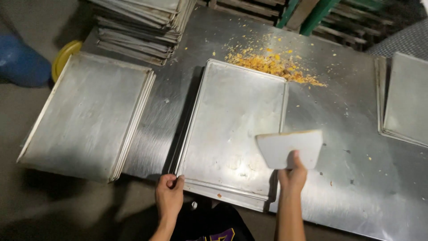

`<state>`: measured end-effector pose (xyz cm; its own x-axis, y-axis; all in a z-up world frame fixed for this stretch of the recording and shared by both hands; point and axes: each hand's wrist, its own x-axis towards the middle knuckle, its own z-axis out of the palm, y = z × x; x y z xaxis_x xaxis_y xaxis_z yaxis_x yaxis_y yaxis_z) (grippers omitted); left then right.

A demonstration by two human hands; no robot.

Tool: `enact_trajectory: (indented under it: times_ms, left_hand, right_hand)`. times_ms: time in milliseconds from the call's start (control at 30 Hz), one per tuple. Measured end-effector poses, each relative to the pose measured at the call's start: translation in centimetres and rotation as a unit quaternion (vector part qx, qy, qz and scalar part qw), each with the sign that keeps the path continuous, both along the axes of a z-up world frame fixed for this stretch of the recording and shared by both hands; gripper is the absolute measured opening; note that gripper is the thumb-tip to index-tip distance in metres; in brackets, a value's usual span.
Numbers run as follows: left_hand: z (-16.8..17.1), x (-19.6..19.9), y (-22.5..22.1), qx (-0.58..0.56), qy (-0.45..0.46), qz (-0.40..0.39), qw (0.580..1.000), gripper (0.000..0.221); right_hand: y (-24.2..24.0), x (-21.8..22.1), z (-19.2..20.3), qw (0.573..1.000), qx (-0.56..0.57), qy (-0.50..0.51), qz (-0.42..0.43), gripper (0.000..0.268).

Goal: Scraping residue off metal baking trays and stacking them.

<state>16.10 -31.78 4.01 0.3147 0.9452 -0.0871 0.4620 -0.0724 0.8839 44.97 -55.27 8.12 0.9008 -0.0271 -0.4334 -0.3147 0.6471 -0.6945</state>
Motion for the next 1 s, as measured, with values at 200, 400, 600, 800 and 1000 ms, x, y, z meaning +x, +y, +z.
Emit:
enact_trajectory:
  times_ms: [200, 400, 600, 800, 1000]
  left_hand:
    - [1.1, 0.4, 0.0, -0.122, -0.069, -0.003, 0.99, 0.023]
    - [9.4, 7.3, -0.2, -0.085, -0.306, 0.003, 0.948, 0.025]
    - [23.0, 13.7, 3.5, 0.147, -0.438, -0.048, 0.886, 0.024]
    - [31.8, 10.5, 1.2, 0.267, -0.463, -0.27, 0.801, 0.033]
    - [30.9, 9.5, 1.5, 0.233, -0.487, -0.356, 0.763, 0.031]
  right_hand:
    - [-0.3, -4.1, 0.5, 1.0, 0.01, -0.005, 0.006, 0.053]
    - [-0.4, -4.8, 3.9, 0.999, 0.045, 0.013, 0.02, 0.052]
    - [-0.9, -0.2, 11.1, 0.946, -0.086, -0.312, -0.007, 0.059]
    - [0.9, 3.8, 12.7, 0.866, -0.206, -0.4, -0.218, 0.037]
    - [14.4, 0.5, 13.3, 0.87, -0.279, -0.404, -0.048, 0.018]
